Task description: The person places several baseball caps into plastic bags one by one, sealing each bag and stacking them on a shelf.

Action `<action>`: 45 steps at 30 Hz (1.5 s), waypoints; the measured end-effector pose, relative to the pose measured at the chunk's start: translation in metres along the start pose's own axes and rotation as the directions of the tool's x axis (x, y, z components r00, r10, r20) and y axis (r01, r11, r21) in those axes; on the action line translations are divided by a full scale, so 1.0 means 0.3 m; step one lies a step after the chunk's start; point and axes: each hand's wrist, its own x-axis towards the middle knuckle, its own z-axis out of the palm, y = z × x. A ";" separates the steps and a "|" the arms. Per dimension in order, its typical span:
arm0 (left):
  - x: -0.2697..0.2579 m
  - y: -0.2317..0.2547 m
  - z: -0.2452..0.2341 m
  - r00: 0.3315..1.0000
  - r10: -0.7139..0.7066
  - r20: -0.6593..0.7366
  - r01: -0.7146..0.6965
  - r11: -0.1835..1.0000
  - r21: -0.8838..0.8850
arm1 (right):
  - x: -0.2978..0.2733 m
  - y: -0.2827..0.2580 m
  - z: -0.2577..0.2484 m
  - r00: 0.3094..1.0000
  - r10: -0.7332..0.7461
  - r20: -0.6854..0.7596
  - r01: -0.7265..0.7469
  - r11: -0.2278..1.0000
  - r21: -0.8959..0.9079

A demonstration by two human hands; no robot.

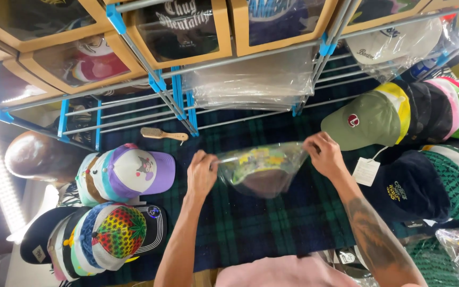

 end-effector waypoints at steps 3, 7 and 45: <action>0.052 0.036 -0.029 0.981 0.079 -0.176 -0.053 0.988 0.144 | 0.030 -0.089 -0.034 0.969 -0.027 -0.244 0.038 0.998 0.040; -0.160 0.067 -0.006 0.903 0.242 -0.355 -0.175 0.962 0.210 | -0.187 -0.099 -0.019 0.942 -0.096 -0.321 0.086 0.995 -0.044; -0.453 0.209 0.430 0.965 -0.262 0.035 0.238 0.920 0.312 | -0.485 -0.177 0.504 0.991 0.092 0.101 -0.049 0.929 -0.368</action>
